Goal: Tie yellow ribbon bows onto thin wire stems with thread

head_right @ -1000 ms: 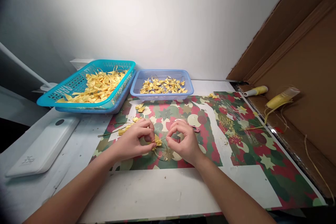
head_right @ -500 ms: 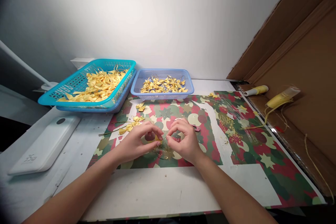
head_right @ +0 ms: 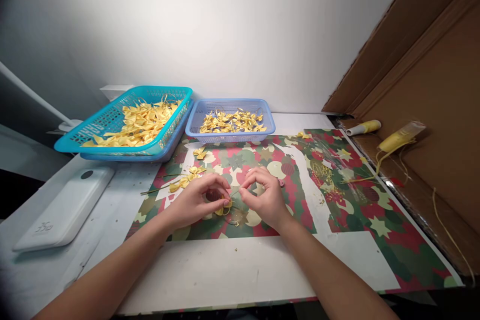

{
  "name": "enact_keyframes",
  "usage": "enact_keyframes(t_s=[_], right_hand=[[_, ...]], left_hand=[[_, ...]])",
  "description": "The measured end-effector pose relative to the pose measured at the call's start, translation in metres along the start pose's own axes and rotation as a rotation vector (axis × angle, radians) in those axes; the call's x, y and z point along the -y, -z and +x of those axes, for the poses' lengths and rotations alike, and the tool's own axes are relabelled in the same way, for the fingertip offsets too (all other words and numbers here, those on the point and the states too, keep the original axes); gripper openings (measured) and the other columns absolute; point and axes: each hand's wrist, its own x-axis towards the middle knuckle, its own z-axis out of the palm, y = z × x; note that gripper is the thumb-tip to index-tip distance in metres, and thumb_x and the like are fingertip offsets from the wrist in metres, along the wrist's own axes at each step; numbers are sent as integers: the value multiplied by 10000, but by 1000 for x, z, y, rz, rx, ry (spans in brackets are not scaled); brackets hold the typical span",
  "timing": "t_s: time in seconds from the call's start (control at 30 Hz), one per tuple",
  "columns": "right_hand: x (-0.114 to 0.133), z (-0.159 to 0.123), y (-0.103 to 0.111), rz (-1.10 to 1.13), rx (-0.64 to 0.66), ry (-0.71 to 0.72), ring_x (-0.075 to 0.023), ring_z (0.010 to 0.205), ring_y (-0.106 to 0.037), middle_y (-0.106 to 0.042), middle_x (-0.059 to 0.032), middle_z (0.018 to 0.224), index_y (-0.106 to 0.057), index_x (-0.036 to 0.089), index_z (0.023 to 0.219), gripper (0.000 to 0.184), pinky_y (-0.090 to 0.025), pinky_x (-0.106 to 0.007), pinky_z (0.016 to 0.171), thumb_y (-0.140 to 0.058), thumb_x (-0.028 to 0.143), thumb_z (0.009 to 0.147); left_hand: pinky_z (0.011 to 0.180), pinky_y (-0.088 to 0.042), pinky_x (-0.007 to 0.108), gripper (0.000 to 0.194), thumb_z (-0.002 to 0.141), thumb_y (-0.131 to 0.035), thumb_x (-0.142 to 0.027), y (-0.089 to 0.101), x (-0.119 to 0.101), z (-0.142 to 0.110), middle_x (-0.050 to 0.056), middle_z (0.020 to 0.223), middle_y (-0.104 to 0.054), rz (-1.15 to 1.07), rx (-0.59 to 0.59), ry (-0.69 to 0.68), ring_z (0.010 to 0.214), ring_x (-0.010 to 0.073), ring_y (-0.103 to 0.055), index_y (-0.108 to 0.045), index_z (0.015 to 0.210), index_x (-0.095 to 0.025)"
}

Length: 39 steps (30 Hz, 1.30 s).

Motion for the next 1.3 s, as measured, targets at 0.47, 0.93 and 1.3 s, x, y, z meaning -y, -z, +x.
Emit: enact_keyframes(t_s=[0.47, 0.93, 1.3], right_hand=[[-1, 3, 6, 15, -120, -48, -161, 721, -517, -533, 4, 706, -556, 215, 596, 150, -427, -298, 645, -618, 154, 718], [0, 3, 5, 0, -97, -45, -167, 738, -525, -541, 3, 713, -579, 216, 610, 138, -426, -305, 663, -629, 163, 728], [-4, 9, 15, 43, -158, -66, -157, 703, -509, -517, 1, 708, -542, 208, 600, 150, -385, -285, 596, -606, 197, 735]], left_hand=[[670, -447, 285, 90, 847, -542, -199, 4, -1, 0, 28, 828, -662, 354, -35, -180, 802, 179, -526, -587, 923, -219], [731, -444, 279, 171, 870, -584, -263, -5, -9, 6, -10, 851, -727, 45, 120, 0, 745, 141, -634, -528, 1027, -223], [695, -401, 302, 161, 850, -542, -179, 5, 2, 2, 5, 794, -719, 417, 100, -172, 836, 205, -539, -554, 1003, -229]])
